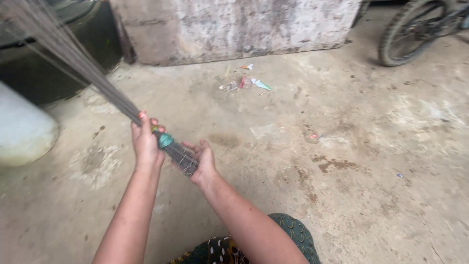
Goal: Sweeping debris and dirt off a concrete floor using a stick broom.
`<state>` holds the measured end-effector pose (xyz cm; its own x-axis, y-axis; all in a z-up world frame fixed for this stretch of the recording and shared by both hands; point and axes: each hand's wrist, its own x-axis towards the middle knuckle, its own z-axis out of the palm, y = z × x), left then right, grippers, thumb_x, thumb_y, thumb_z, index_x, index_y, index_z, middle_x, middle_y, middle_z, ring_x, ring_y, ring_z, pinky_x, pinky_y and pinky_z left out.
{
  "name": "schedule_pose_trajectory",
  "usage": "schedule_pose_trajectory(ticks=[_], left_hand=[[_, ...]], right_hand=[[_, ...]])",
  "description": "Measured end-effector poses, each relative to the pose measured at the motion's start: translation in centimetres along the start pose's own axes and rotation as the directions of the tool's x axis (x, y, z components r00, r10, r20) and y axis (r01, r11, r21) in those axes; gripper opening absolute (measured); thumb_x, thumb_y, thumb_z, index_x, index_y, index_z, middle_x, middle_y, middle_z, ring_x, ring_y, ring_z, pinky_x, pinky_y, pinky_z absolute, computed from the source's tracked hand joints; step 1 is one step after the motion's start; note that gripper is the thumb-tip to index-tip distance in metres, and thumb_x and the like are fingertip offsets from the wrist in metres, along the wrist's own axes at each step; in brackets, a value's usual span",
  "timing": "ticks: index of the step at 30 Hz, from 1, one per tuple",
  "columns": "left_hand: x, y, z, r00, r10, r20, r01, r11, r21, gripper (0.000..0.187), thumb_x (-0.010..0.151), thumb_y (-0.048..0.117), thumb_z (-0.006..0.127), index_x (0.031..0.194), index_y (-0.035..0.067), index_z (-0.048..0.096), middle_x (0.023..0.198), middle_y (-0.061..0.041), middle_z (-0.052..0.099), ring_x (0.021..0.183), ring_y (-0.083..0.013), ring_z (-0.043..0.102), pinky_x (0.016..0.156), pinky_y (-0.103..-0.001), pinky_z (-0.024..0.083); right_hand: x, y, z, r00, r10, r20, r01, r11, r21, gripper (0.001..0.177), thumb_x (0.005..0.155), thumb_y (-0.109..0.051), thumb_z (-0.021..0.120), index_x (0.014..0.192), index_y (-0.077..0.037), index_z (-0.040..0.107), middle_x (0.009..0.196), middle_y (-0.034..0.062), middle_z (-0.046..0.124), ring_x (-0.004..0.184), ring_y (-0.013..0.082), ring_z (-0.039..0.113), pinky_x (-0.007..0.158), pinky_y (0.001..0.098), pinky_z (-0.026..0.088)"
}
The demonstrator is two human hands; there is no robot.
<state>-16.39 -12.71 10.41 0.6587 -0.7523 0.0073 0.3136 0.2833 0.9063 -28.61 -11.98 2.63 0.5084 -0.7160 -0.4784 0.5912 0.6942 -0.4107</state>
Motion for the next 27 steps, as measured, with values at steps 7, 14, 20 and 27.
schedule_pose_trajectory(ticks=[7, 14, 20, 27], left_hand=[[-0.6, -1.3, 3.7, 0.931, 0.308, -0.197, -0.2, 0.879, 0.432, 0.022, 0.111, 0.03, 0.057, 0.123, 0.011, 0.052, 0.078, 0.003, 0.057, 0.055, -0.0085, 0.063, 0.05, -0.022, 0.054], [2.3, -2.0, 4.9, 0.891, 0.418, -0.178, -0.214, 0.732, 0.647, 0.028, 0.108, 0.033, 0.059, 0.119, 0.008, 0.054, 0.068, -0.005, 0.065, 0.051, -0.0173, 0.068, 0.049, -0.031, 0.058], [5.5, -0.6, 3.4, 0.983, 0.146, -0.107, -0.055, 0.804, 0.592, 0.029, 0.108, 0.034, 0.056, 0.119, 0.007, 0.055, 0.072, -0.002, 0.066, 0.051, -0.0139, 0.068, 0.047, -0.029, 0.06], [5.2, 0.2, 1.7, 0.989, -0.145, 0.042, 0.124, 0.94, 0.318, 0.025, 0.106, 0.037, 0.058, 0.117, 0.015, 0.055, 0.084, 0.0, 0.062, 0.065, -0.0127, 0.07, 0.062, -0.024, 0.062]], right_hand=[[1.5, 1.2, 0.4, 0.967, -0.195, -0.167, 0.201, 0.979, 0.024, 0.057, 0.1, -0.052, 0.047, 0.125, -0.007, 0.072, 0.098, 0.0115, 0.071, 0.089, 0.0248, 0.073, 0.075, 0.0355, 0.062], [3.1, 0.0, 1.2, 0.964, -0.232, -0.129, 0.237, 0.971, 0.029, 0.056, 0.099, -0.049, 0.048, 0.116, -0.002, 0.073, 0.088, 0.0133, 0.072, 0.078, 0.0243, 0.072, 0.067, 0.0368, 0.063], [3.1, 0.0, 0.8, 0.985, -0.159, 0.066, 0.172, 0.907, -0.384, 0.055, 0.105, -0.053, 0.04, 0.123, -0.013, 0.074, 0.106, 0.0087, 0.076, 0.095, 0.0227, 0.072, 0.082, 0.0372, 0.055], [4.5, -2.3, 0.1, 0.986, -0.099, 0.134, 0.156, 0.833, -0.531, 0.068, 0.104, -0.066, 0.033, 0.14, -0.019, 0.066, 0.117, 0.0062, 0.075, 0.102, 0.0196, 0.07, 0.09, 0.0358, 0.049]])
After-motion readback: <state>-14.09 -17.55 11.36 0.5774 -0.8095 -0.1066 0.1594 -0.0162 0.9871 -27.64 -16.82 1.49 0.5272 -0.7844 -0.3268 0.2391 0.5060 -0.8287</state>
